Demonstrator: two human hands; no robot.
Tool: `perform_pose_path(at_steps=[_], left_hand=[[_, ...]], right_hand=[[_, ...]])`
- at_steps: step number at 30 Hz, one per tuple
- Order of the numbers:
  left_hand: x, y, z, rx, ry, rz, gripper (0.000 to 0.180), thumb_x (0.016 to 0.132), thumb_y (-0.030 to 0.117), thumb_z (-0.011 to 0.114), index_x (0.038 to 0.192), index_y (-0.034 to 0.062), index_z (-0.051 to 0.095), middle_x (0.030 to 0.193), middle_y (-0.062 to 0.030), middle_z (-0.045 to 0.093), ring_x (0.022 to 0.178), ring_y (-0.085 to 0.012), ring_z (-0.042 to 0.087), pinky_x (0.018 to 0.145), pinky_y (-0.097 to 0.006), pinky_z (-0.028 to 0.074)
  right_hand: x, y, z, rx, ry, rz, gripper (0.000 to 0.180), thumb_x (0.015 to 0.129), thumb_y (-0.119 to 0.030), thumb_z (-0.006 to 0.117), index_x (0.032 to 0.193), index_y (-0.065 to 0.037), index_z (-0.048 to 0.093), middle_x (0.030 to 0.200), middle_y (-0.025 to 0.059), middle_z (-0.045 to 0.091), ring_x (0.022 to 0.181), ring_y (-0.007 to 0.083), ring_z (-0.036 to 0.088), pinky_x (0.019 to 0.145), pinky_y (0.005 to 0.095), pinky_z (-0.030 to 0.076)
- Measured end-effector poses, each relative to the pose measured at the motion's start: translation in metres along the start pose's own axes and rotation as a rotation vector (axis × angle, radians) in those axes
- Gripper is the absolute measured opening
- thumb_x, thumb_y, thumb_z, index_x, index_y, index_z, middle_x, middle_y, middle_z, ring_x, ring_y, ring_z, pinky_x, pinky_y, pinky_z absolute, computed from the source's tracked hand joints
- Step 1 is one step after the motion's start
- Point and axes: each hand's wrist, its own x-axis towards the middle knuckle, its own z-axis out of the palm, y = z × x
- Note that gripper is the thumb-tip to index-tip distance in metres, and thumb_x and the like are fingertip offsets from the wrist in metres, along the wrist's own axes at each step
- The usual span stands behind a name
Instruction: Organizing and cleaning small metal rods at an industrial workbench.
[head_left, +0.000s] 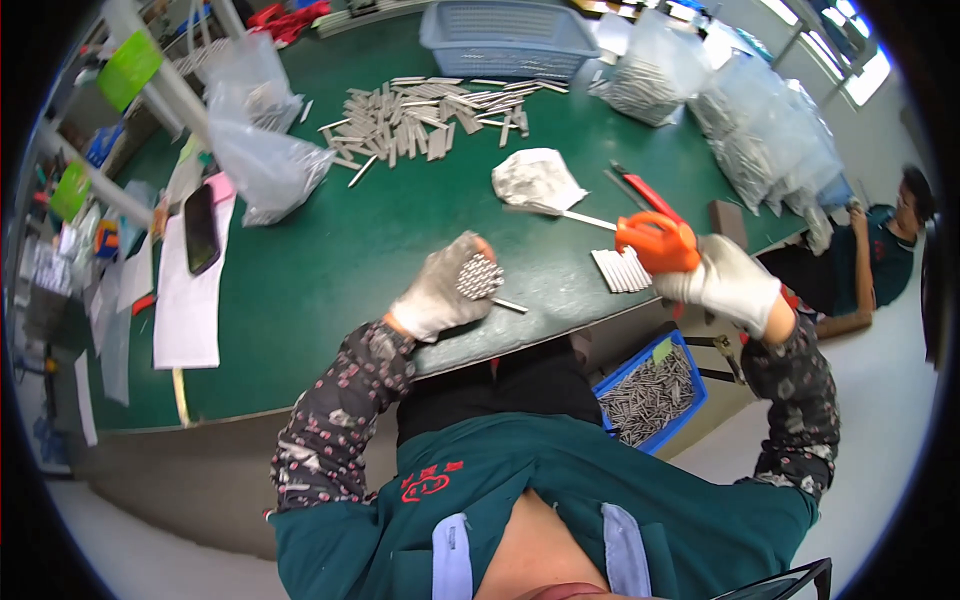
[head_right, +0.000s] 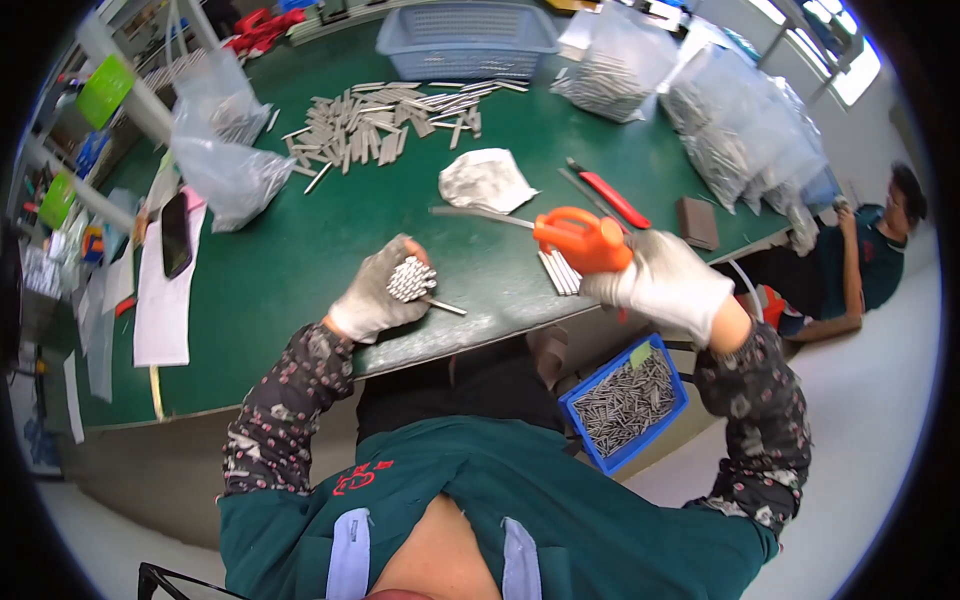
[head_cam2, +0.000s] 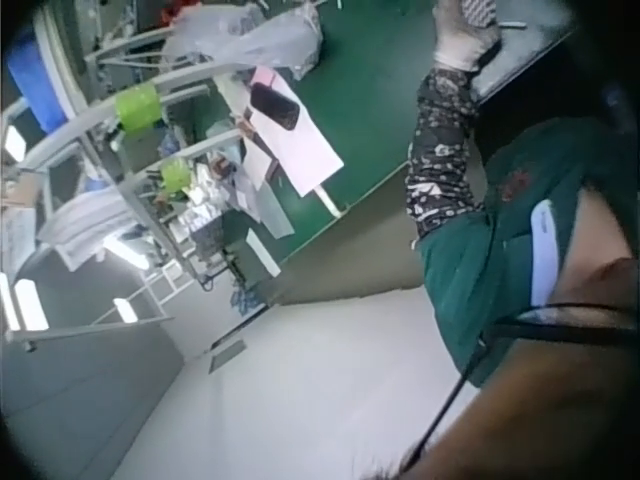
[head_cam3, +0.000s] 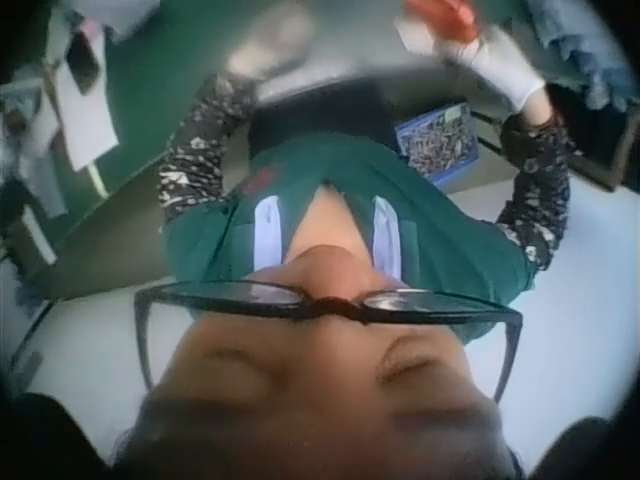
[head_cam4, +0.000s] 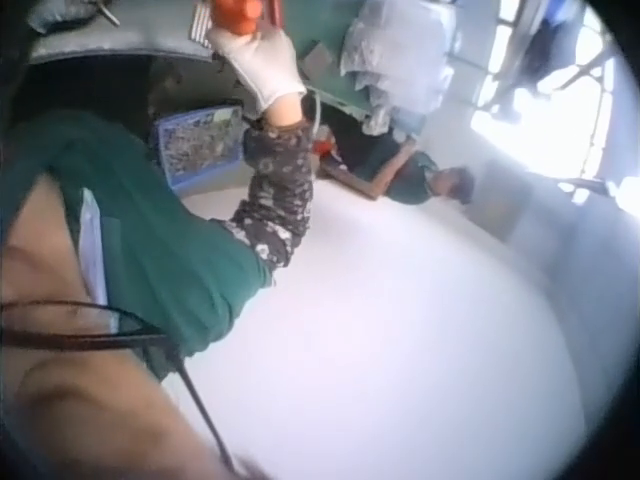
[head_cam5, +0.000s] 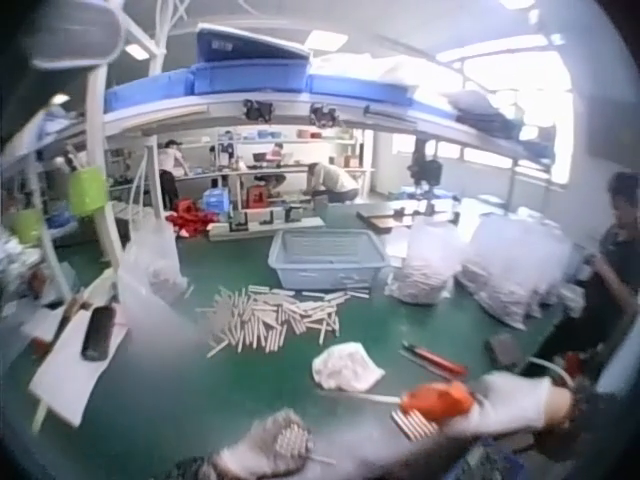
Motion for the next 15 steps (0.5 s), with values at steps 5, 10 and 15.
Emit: perform_pose_path(at_steps=[5, 10, 15], left_hand=[[-0.006, -0.004, 0.0, -0.061, 0.046, -0.065, 0.036, 0.062, 0.004, 0.069, 0.092, 0.0066, 0.049, 0.076, -0.0023, 0.057, 0.069, -0.0135, 0.057, 0.064, -0.027, 0.047], [-0.012, -0.005, 0.0, -0.059, 0.026, -0.062, 0.035, 0.062, 0.002, 0.067, 0.092, 0.0055, 0.049, 0.076, -0.0014, 0.055, 0.068, -0.01, 0.053, 0.063, -0.024, 0.045], [-0.016, -0.003, -0.001, -0.166, 0.025, -0.132, 0.036, 0.061, 0.0, 0.069, 0.092, 0.0059, 0.05, 0.077, 0.0006, 0.055, 0.068, -0.0079, 0.052, 0.063, -0.022, 0.045]], right_hand=[[0.03, 0.049, -0.033, 0.157, 0.295, 0.234, 0.038, 0.075, -0.04, 0.065, 0.082, -0.003, 0.061, 0.068, 0.0041, 0.06, 0.048, 0.0105, 0.05, 0.042, 0.0256, 0.04], [0.075, 0.126, -0.059, 0.426, 0.454, 0.344, 0.039, 0.075, -0.042, 0.068, 0.083, -0.005, 0.058, 0.066, 0.0029, 0.056, 0.051, 0.0118, 0.05, 0.044, 0.0275, 0.04], [0.108, 0.139, -0.066, 0.288, 0.462, 0.385, 0.035, 0.075, -0.035, 0.067, 0.09, -0.006, 0.057, 0.06, 0.0016, 0.051, 0.044, 0.0128, 0.047, 0.039, 0.0287, 0.038]])
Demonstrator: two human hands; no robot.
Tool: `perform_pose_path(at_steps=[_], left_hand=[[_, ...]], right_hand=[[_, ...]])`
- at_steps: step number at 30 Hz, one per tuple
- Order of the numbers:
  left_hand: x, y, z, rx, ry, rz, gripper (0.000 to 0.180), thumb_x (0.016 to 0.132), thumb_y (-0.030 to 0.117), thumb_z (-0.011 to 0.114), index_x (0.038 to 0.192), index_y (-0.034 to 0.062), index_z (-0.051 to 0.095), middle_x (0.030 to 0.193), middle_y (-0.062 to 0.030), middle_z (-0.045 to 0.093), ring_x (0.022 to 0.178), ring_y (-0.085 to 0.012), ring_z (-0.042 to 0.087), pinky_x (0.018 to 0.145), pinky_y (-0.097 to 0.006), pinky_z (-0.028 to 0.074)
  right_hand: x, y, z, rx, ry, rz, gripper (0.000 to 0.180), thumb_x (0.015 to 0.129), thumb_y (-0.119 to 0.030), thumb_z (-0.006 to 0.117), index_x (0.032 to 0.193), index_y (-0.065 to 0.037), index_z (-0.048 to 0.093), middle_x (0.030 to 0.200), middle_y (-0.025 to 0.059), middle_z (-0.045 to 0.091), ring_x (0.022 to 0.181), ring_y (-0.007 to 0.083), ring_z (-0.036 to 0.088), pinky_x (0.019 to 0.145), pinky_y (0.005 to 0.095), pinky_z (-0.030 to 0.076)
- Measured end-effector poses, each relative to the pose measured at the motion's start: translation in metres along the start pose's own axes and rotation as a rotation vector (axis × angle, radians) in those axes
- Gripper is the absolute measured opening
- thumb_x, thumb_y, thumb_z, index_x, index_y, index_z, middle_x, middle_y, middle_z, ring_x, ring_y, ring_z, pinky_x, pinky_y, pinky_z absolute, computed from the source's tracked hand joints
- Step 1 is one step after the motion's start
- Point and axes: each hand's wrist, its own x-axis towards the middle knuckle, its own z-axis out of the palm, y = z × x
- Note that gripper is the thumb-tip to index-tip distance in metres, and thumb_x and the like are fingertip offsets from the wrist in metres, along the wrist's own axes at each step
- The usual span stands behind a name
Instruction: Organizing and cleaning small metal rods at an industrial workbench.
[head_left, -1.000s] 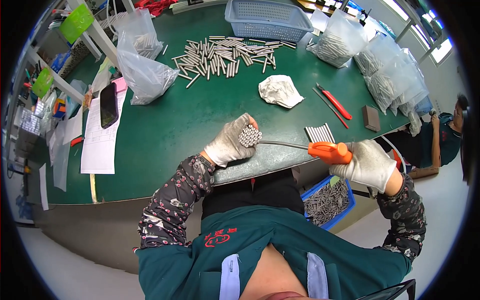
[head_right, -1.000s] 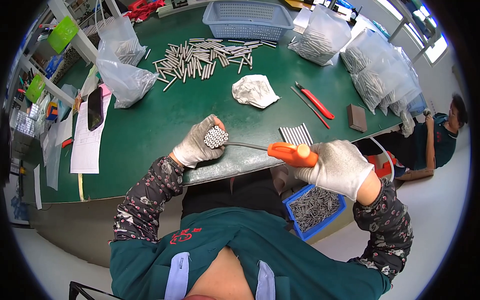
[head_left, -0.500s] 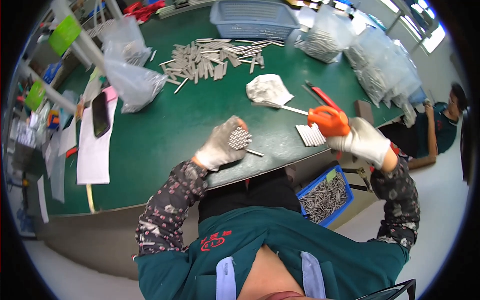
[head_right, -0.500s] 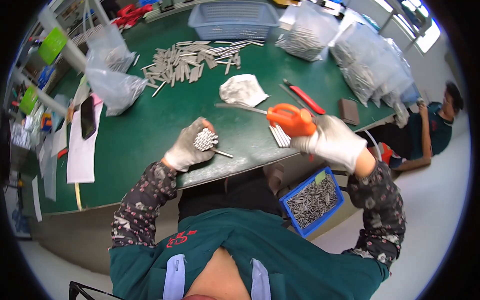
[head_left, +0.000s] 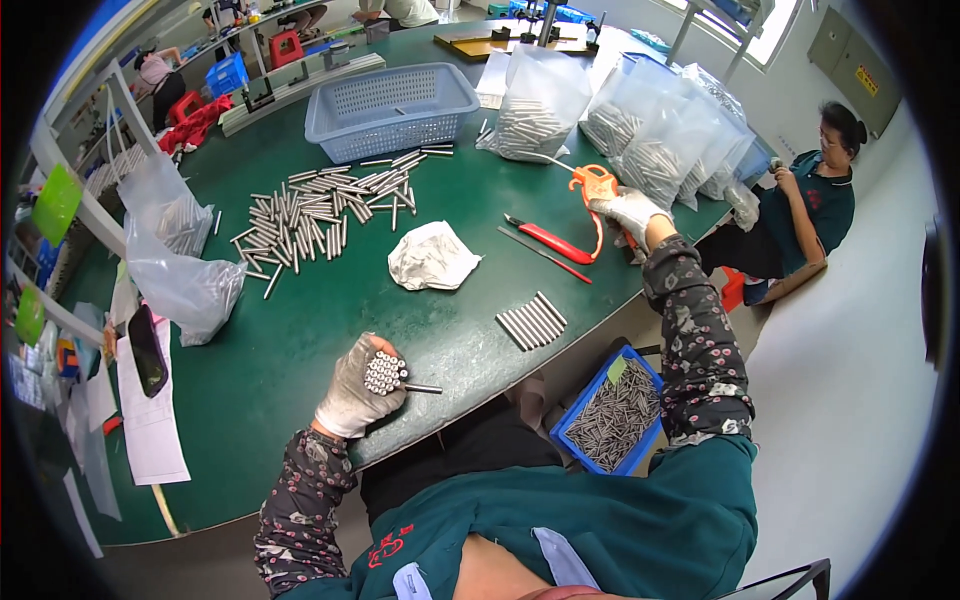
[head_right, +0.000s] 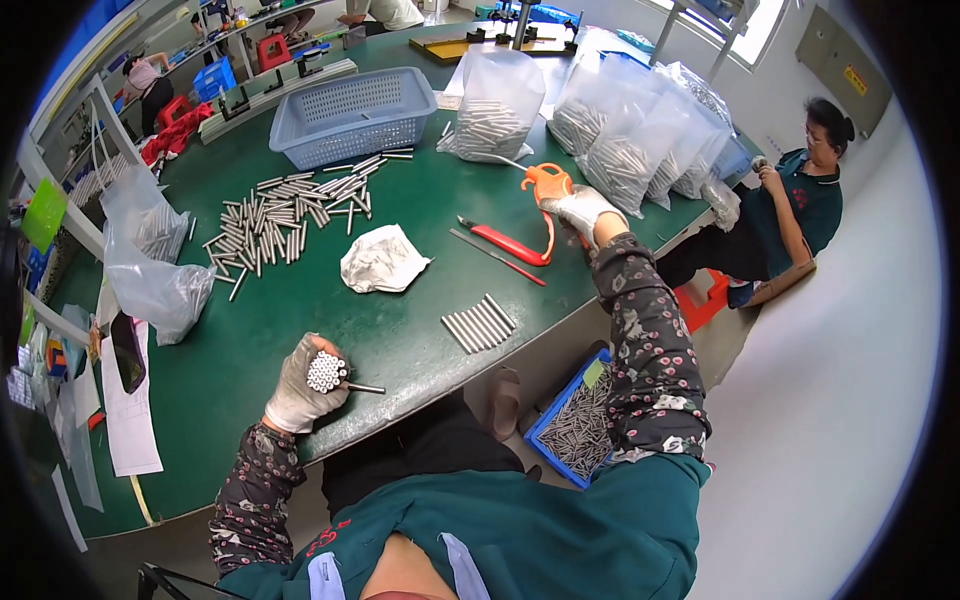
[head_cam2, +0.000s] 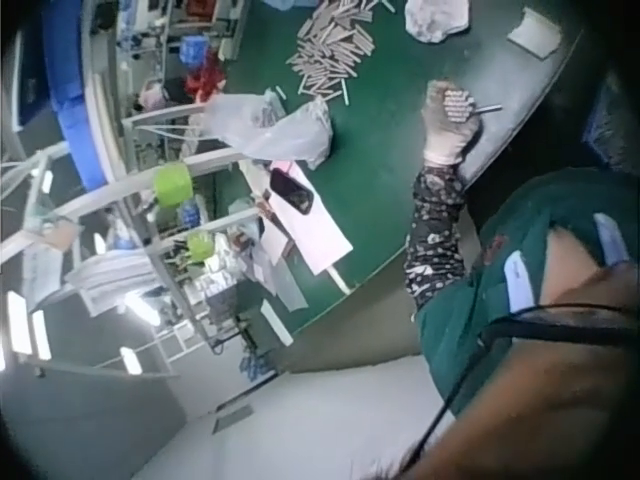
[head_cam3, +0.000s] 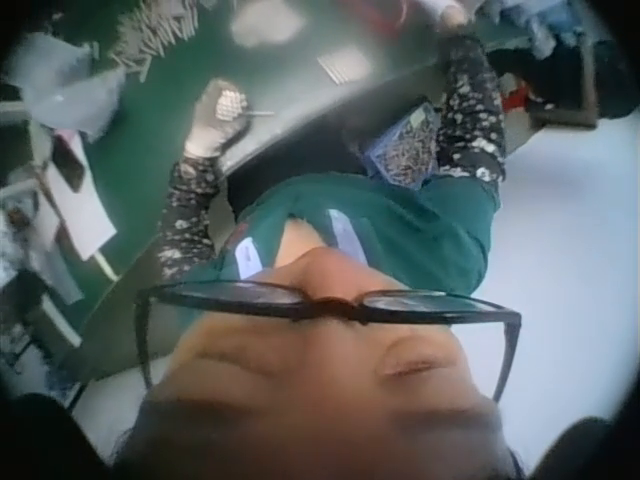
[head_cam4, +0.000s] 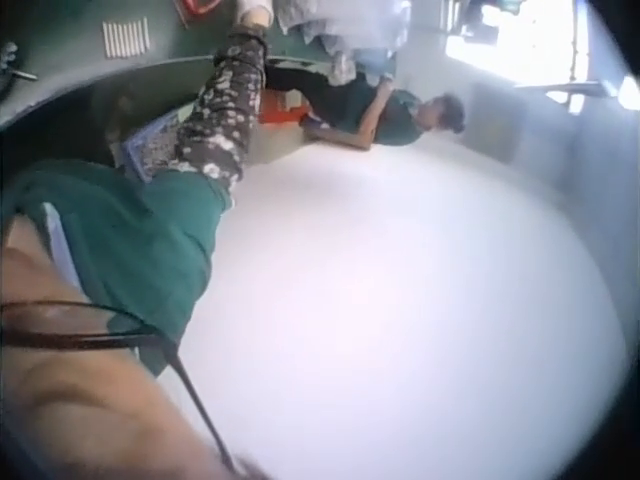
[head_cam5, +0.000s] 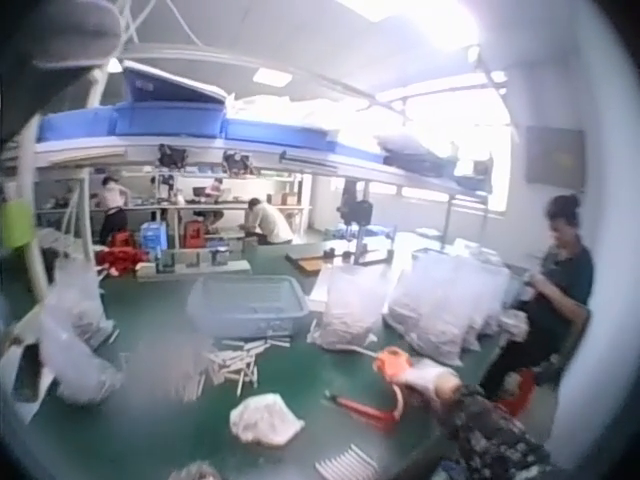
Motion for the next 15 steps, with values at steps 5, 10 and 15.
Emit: perform_pose_path(at_steps=[5, 10, 15], left_hand=[[0.004, 0.001, 0.004, -0.033, 0.013, -0.052, 0.036, 0.062, -0.001, 0.069, 0.092, 0.006, 0.05, 0.078, 0.0003, 0.055, 0.07, -0.0078, 0.053, 0.064, -0.022, 0.045], [0.006, -0.005, 0.002, -0.03, 0.031, -0.025, 0.036, 0.062, -0.001, 0.069, 0.092, 0.0057, 0.049, 0.078, -0.0004, 0.055, 0.07, -0.0082, 0.052, 0.065, -0.022, 0.045], [0.007, -0.001, 0.006, -0.011, 0.043, -0.02, 0.035, 0.062, -0.001, 0.068, 0.092, 0.0055, 0.05, 0.077, -0.0002, 0.055, 0.07, -0.0082, 0.052, 0.065, -0.022, 0.044]], right_hand=[[0.035, 0.01, 0.017, -0.146, 0.005, -0.064, 0.046, 0.068, -0.038, 0.068, 0.096, -0.002, 0.061, 0.08, 0.0094, 0.061, 0.058, 0.0194, 0.056, 0.052, 0.0334, 0.045], [0.028, 0.005, 0.025, -0.605, 0.302, -0.199, 0.061, 0.07, -0.04, 0.065, 0.119, -0.006, 0.054, 0.108, 0.0191, 0.06, 0.102, 0.0328, 0.057, 0.087, 0.0373, 0.044], [0.01, 0.017, 0.03, -0.662, 0.473, -0.269, 0.056, 0.072, -0.036, 0.064, 0.119, -0.008, 0.054, 0.115, 0.0185, 0.057, 0.108, 0.0326, 0.053, 0.092, 0.04, 0.042]])
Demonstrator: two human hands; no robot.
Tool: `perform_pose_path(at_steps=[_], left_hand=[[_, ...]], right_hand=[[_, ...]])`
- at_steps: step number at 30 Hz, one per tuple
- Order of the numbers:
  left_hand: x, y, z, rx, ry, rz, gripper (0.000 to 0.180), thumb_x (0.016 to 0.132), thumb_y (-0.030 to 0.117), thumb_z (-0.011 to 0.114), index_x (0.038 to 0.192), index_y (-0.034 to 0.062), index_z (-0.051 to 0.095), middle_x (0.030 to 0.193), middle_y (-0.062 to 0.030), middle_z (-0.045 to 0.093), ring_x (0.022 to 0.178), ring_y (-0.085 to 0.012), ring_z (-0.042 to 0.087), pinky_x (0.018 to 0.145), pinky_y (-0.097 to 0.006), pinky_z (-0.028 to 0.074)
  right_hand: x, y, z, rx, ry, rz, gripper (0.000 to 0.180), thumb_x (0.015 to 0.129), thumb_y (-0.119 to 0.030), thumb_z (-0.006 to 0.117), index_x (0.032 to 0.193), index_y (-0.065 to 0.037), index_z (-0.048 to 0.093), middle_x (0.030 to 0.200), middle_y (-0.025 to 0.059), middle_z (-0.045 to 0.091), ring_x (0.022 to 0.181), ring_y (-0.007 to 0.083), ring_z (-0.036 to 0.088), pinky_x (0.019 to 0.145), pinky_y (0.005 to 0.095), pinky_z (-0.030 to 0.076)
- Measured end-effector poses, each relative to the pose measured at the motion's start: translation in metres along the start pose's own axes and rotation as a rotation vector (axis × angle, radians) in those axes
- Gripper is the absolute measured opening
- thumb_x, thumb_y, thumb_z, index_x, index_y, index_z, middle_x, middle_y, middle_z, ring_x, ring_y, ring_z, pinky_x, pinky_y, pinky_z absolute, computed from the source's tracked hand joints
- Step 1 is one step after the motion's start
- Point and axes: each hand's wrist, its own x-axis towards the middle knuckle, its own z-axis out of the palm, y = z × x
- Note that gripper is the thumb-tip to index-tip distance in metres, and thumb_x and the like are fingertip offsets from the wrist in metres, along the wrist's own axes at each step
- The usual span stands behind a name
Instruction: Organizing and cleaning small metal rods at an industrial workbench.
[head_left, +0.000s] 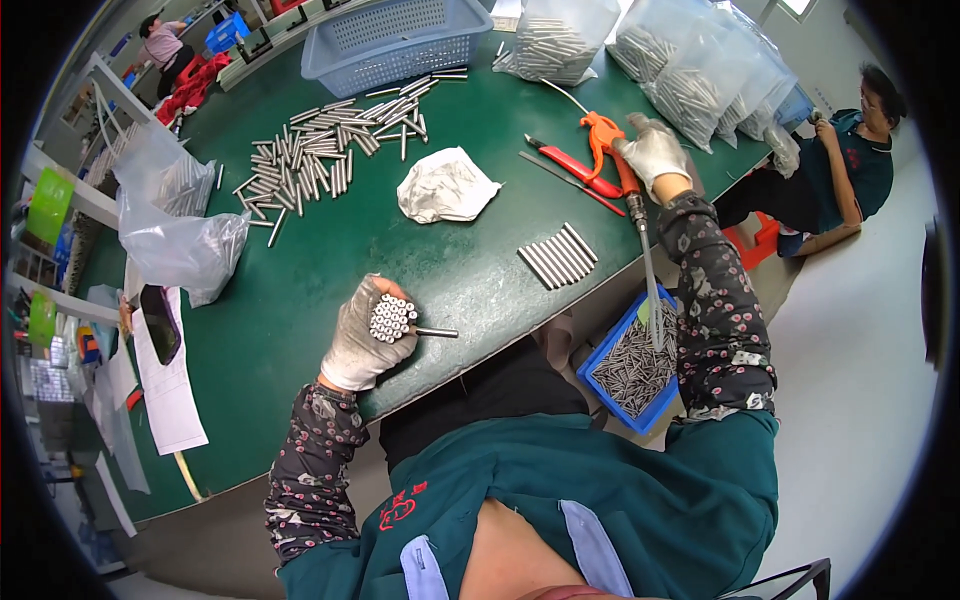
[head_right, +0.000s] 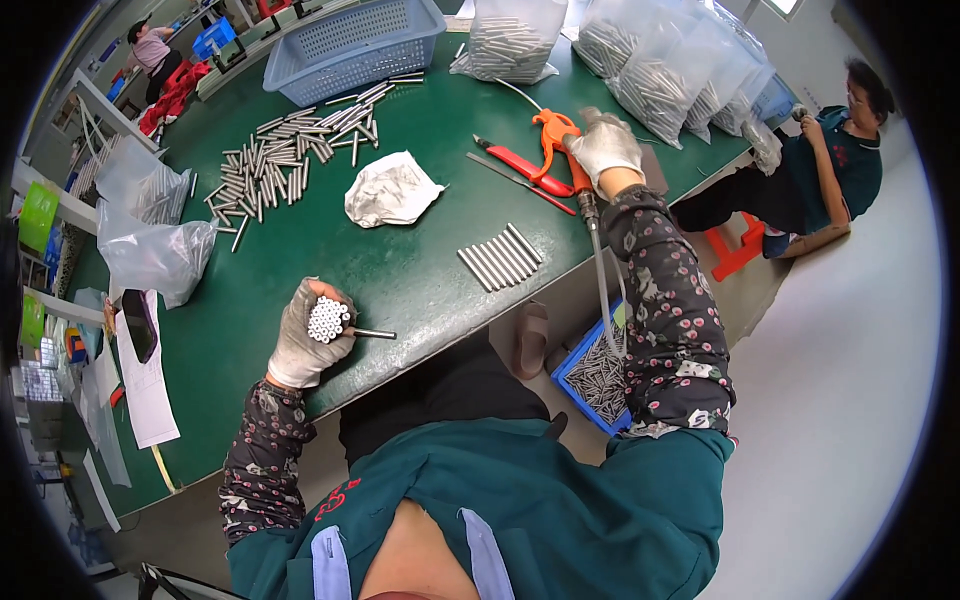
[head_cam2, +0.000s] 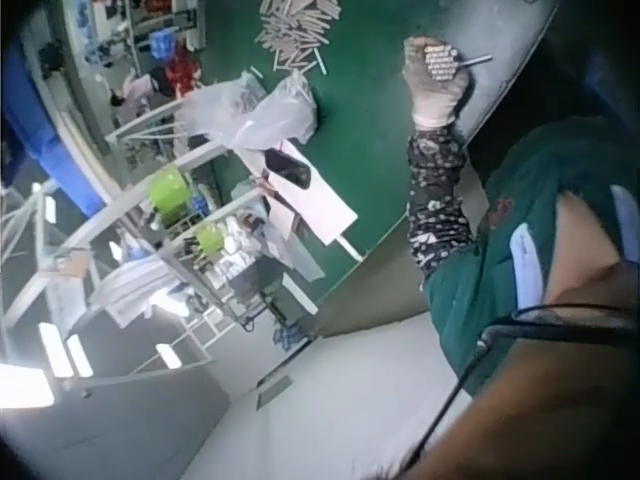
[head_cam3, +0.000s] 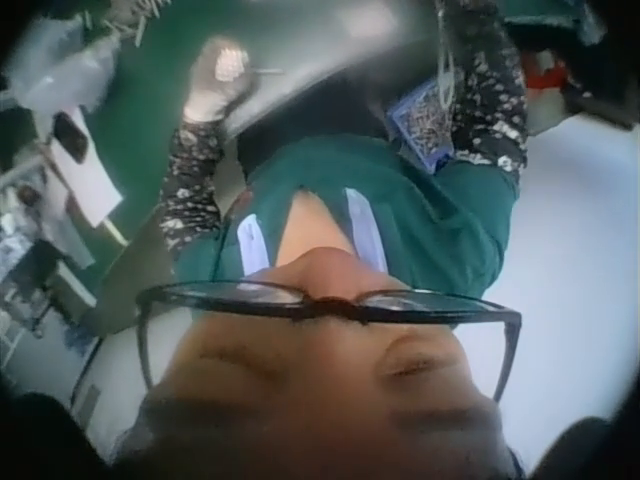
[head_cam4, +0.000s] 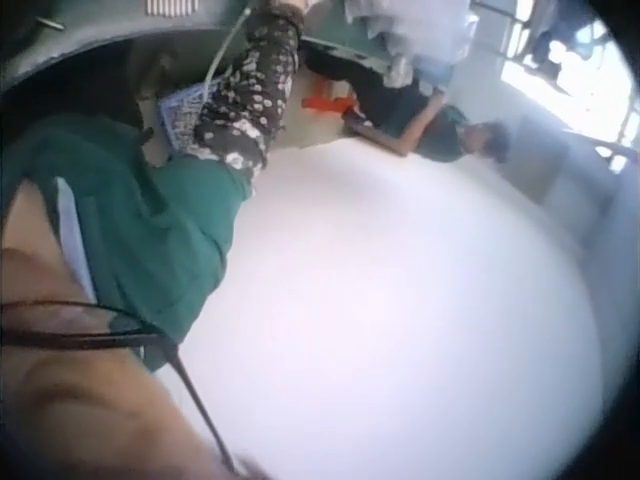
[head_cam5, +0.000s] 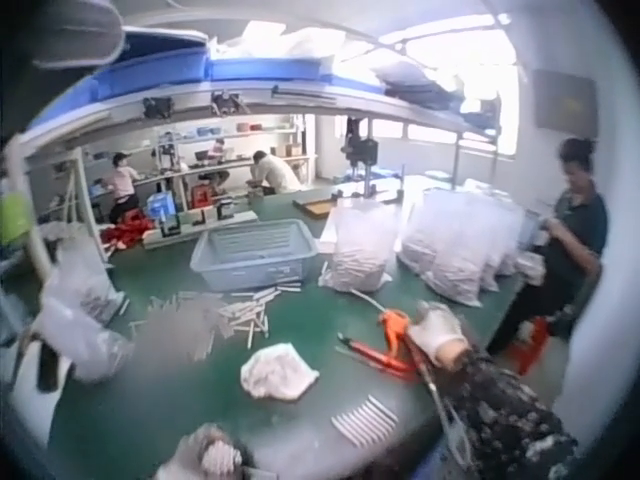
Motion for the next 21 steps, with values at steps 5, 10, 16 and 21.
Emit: perform_pose_path(at_steps=[5, 10, 16, 21], left_hand=[[-0.003, -0.004, -0.004, -0.028, -0.003, -0.032, 0.035, 0.062, 0.0, 0.068, 0.092, 0.0054, 0.05, 0.077, -0.0004, 0.055, 0.07, -0.0083, 0.053, 0.065, -0.022, 0.044], [0.001, 0.004, -0.002, 0.084, -0.011, 0.061, 0.035, 0.064, 0.002, 0.067, 0.094, 0.0048, 0.05, 0.078, -0.0015, 0.057, 0.069, -0.0099, 0.055, 0.064, -0.024, 0.046], [0.001, -0.004, -0.002, 0.087, 0.003, 0.083, 0.038, 0.061, 0.003, 0.069, 0.095, 0.006, 0.052, 0.077, -0.0037, 0.057, 0.07, -0.0145, 0.057, 0.065, -0.027, 0.048], [-0.001, -0.001, -0.005, 0.147, -0.015, 0.098, 0.04, 0.062, -0.003, 0.068, 0.096, 0.0061, 0.05, 0.084, 0.0004, 0.055, 0.077, -0.0086, 0.053, 0.071, -0.023, 0.046]], right_hand=[[-0.087, -0.066, -0.034, 0.288, 0.331, -0.56, 0.019, 0.073, -0.015, 0.061, 0.09, -0.007, 0.061, 0.081, 0.0129, 0.06, 0.084, 0.0306, 0.057, 0.073, 0.0405, 0.047], [-0.183, -0.133, -0.04, 0.318, -0.317, -0.876, 0.021, 0.069, -0.017, 0.062, 0.085, -0.005, 0.059, 0.079, 0.0144, 0.056, 0.076, 0.0321, 0.058, 0.067, 0.0408, 0.047], [-0.185, -0.156, -0.014, 0.184, -0.335, -0.894, 0.01, 0.068, -0.014, 0.058, 0.072, -0.006, 0.06, 0.073, 0.015, 0.058, 0.074, 0.0316, 0.06, 0.065, 0.0413, 0.047], [-0.176, -0.154, -0.013, 0.458, -0.288, -0.779, 0.009, 0.07, -0.011, 0.058, 0.074, -0.005, 0.061, 0.072, 0.0132, 0.06, 0.068, 0.0311, 0.06, 0.063, 0.0391, 0.049]])
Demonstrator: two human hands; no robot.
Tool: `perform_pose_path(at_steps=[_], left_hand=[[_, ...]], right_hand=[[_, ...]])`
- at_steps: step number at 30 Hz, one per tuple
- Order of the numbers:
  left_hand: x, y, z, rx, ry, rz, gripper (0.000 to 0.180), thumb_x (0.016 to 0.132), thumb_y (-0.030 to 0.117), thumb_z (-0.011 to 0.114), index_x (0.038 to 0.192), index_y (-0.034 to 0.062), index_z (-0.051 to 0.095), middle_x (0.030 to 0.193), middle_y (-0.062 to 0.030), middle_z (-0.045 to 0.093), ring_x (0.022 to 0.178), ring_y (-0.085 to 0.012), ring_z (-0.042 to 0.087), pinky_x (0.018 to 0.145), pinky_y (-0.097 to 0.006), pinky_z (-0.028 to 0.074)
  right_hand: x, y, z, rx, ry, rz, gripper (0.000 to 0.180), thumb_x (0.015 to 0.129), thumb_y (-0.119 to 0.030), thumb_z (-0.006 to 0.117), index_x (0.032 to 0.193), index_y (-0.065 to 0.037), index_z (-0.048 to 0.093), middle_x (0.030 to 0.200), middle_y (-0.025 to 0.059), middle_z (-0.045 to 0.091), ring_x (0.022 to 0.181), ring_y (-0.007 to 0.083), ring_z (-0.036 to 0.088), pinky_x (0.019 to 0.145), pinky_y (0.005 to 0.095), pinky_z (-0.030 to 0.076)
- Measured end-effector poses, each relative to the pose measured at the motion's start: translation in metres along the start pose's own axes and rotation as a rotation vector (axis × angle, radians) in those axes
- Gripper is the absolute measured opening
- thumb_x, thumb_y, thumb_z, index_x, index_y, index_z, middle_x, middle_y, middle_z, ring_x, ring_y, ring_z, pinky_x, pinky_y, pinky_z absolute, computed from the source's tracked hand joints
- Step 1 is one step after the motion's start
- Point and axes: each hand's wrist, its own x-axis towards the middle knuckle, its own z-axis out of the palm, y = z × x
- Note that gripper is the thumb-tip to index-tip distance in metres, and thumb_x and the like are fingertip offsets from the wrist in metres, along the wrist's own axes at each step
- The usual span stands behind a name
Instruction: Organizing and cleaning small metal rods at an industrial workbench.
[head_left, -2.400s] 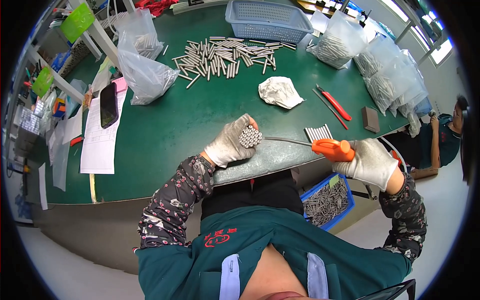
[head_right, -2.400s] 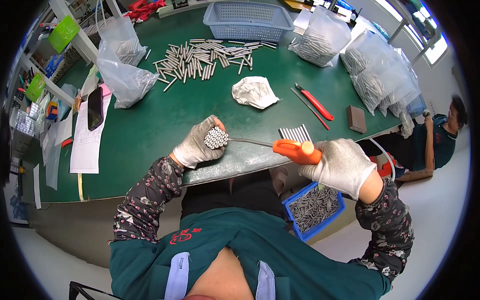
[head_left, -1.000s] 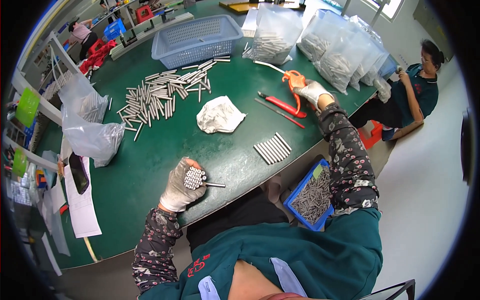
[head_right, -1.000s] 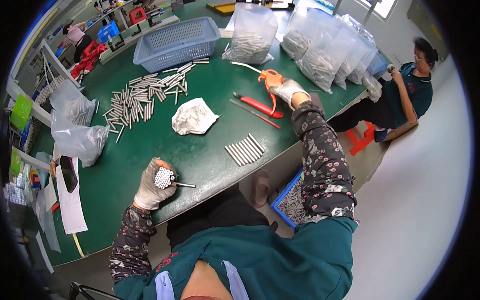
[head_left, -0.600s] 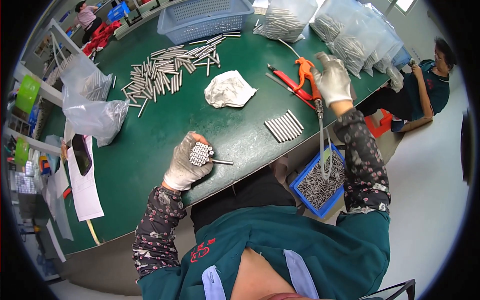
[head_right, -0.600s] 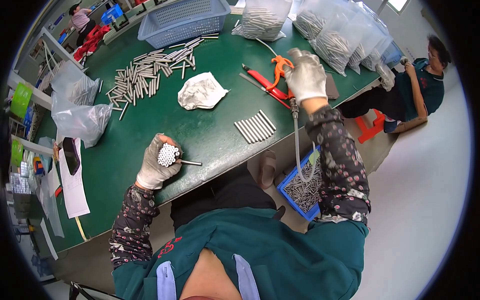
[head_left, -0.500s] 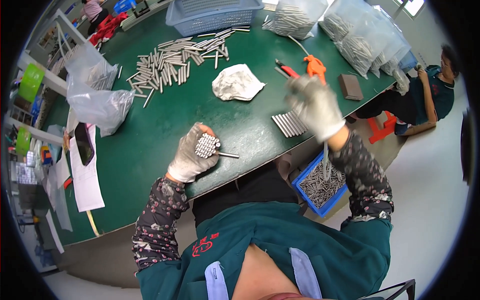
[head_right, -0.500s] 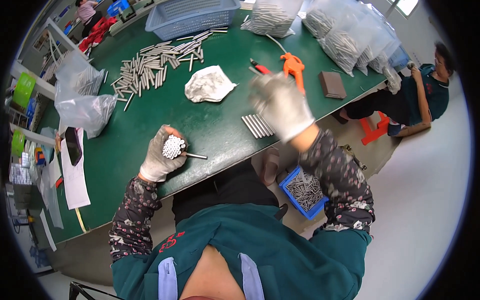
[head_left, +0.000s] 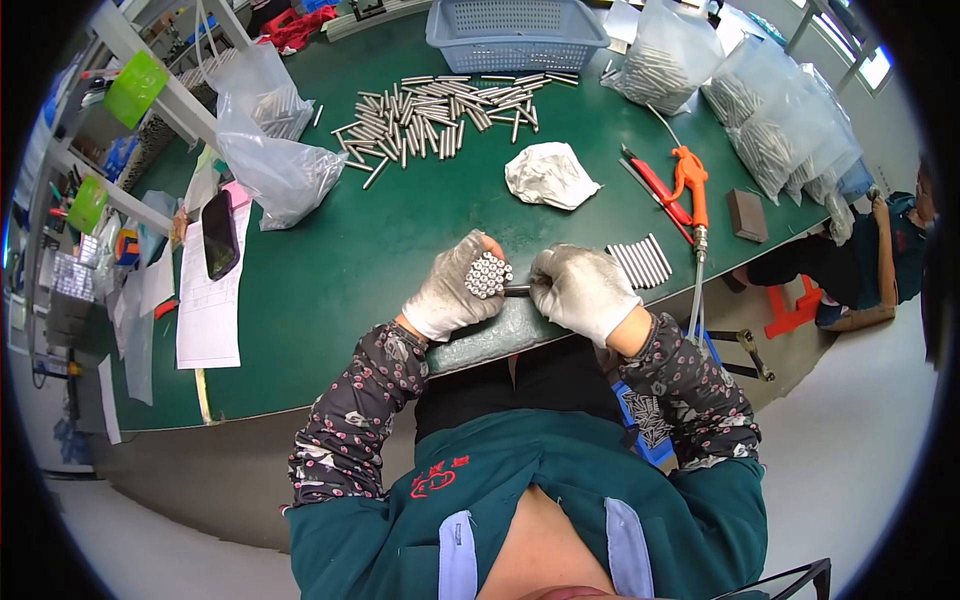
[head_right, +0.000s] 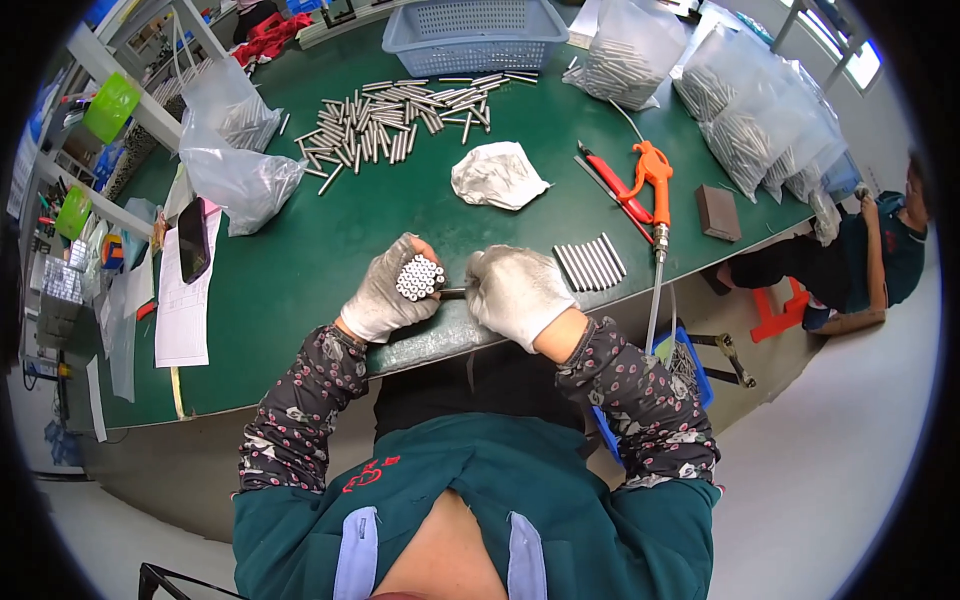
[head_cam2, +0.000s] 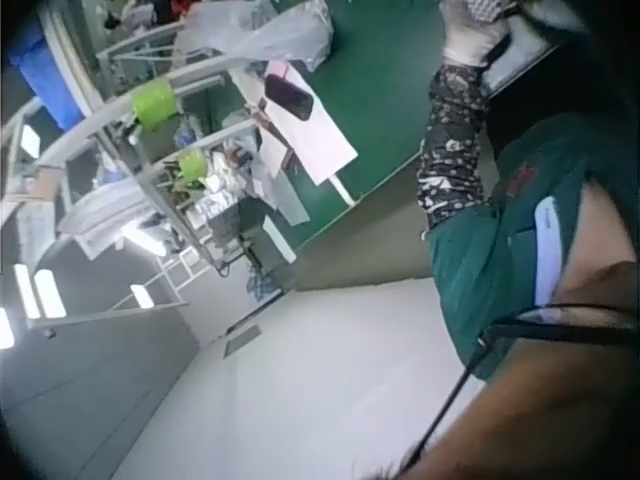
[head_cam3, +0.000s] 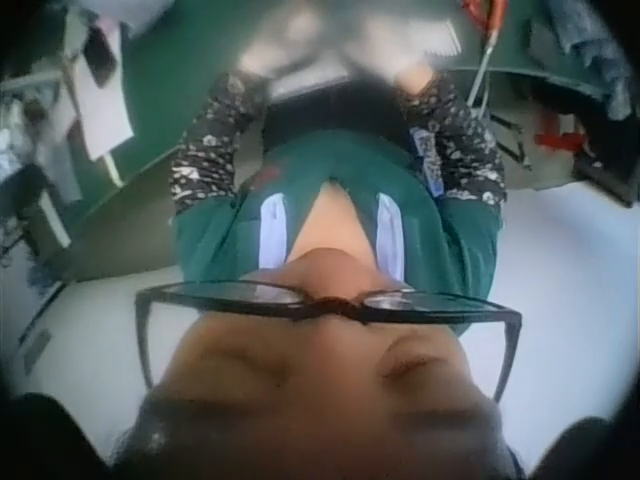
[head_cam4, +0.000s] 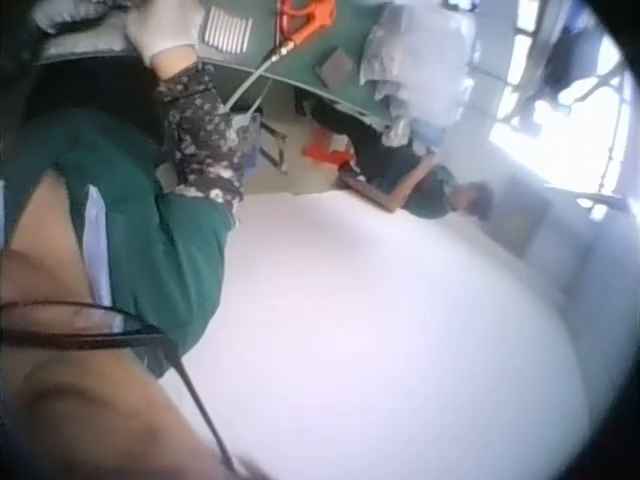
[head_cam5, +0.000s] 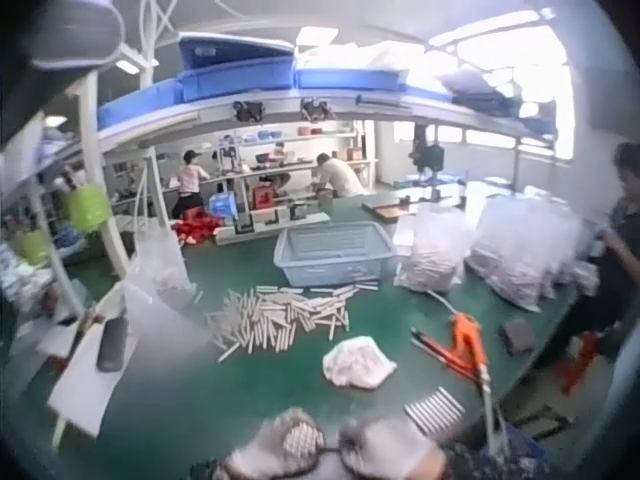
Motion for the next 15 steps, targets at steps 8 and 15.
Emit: perform_pose_path(at_steps=[8, 15], left_hand=[[-0.001, 0.004, 0.0, -0.065, 0.033, -0.067, 0.043, 0.062, -0.002, 0.069, 0.099, 0.0065, 0.048, 0.089, -0.0001, 0.053, 0.081, -0.0082, 0.052, 0.074, -0.022, 0.045], [-0.003, 0.002, -0.001, -0.107, 0.13, -0.027, 0.052, 0.061, 0.0, 0.071, 0.106, 0.0069, 0.046, 0.088, 0.0001, 0.053, 0.083, -0.0087, 0.051, 0.078, -0.022, 0.043]], right_hand=[[0.002, -0.009, 0.029, 0.721, 0.152, 0.225, 0.015, 0.078, -0.003, 0.061, 0.092, 0.002, 0.059, 0.075, 0.008, 0.064, 0.068, 0.0133, 0.063, 0.06, 0.027, 0.05], [0.011, -0.022, 0.032, 0.549, 0.258, 0.0, 0.014, 0.078, 0.0, 0.058, 0.091, -0.002, 0.06, 0.083, 0.012, 0.064, 0.075, 0.0234, 0.064, 0.067, 0.0293, 0.05]])
